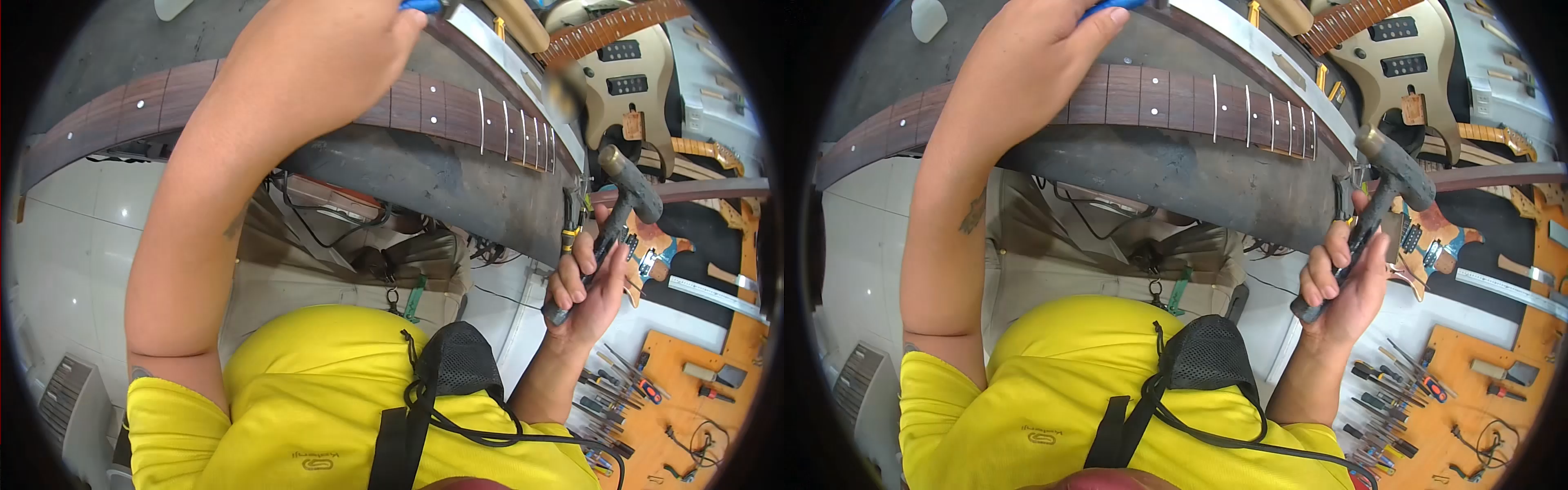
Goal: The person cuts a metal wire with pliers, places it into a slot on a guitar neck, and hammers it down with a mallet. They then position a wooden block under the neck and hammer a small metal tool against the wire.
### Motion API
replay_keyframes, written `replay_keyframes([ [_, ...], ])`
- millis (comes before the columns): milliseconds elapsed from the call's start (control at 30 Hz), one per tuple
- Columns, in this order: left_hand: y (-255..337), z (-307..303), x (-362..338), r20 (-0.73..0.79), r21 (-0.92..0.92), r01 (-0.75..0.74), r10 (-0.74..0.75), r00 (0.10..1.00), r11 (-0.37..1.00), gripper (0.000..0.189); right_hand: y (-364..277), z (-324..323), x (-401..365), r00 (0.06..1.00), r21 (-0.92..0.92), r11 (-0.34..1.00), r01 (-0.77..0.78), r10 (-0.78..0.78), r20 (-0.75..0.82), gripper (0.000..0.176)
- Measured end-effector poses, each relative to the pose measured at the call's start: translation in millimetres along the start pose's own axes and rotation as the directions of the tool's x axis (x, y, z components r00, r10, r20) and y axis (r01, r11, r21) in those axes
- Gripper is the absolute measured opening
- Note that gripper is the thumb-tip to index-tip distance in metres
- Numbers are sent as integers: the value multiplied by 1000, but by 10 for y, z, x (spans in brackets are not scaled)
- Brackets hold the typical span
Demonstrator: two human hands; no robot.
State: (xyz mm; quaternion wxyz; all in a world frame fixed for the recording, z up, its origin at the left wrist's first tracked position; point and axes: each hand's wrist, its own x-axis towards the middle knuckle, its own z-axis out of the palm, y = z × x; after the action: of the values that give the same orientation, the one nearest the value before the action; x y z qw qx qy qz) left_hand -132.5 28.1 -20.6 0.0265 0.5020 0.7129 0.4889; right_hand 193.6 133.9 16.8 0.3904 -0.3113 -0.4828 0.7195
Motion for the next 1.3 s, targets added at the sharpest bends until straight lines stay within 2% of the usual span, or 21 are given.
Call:
replay_keyframes([
  [67,87,-21,25,118,115,98,-112,987,988,25,55,158,41,997,-171,985,-4,-8,-72,53],
  [100,111,-2,20,118,107,102,-115,986,989,25,79,203,45,997,-179,984,-5,-8,-73,53],
  [200,50,53,47,134,222,82,-114,984,972,25,153,311,70,995,-417,908,50,-80,-55,61],
  [233,-100,106,67,172,199,24,-59,983,980,23,170,342,75,995,-417,907,52,-84,-59,61],
  [300,-181,144,71,209,172,-35,-2,978,984,22,190,391,90,993,-612,787,81,-120,-22,67],
  [367,-109,132,54,224,119,-225,194,955,967,19,142,421,140,990,-688,718,108,-142,7,70],
  [433,-105,188,100,266,114,-296,258,929,949,19,11,473,219,985,-834,528,161,-145,98,68],
  [500,-121,305,139,310,92,-379,335,890,921,19,-126,543,341,978,-888,412,203,-130,164,67],
  [567,-144,476,130,291,236,-306,234,928,922,18,-254,590,466,967,-897,362,255,-85,240,65],
  [633,-45,415,78,270,202,-311,253,929,929,18,-321,634,588,944,-895,302,329,-85,318,65],
  [700,19,351,54,246,174,-307,260,934,936,18,-330,676,673,947,-897,307,317,-61,314,62],
  [767,43,350,61,285,145,-300,251,925,943,19,-295,700,716,931,-909,214,359,-18,364,58],
  [800,49,360,66,284,144,-301,252,925,943,19,-314,810,671,965,-885,429,180,99,244,64],
  [900,123,362,85,312,189,-319,251,916,929,19,-288,857,675,976,-879,464,107,122,183,64],
  [933,227,340,76,331,256,-290,198,923,922,20,-321,775,719,954,-828,548,119,167,248,65],
  [967,280,328,74,347,322,-261,143,927,910,21,-308,795,718,954,-827,549,119,167,249,65],
  [1033,139,335,103,362,263,-295,190,913,919,21,-224,883,693,971,-855,463,232,-52,235,66],
  [1100,103,329,103,369,202,-325,236,899,924,22,-88,918,671,921,-814,440,379,-267,284,66],
  [1167,167,300,75,366,259,-339,233,901,904,24,-149,864,637,965,-853,458,251,-187,184,66],
  [1233,164,351,55,336,257,-336,242,910,906,24,-249,855,679,971,-882,457,112,140,196,66],
  [1300,152,357,74,305,254,-334,252,918,908,24,-272,771,726,981,-893,443,81,123,150,67],
])
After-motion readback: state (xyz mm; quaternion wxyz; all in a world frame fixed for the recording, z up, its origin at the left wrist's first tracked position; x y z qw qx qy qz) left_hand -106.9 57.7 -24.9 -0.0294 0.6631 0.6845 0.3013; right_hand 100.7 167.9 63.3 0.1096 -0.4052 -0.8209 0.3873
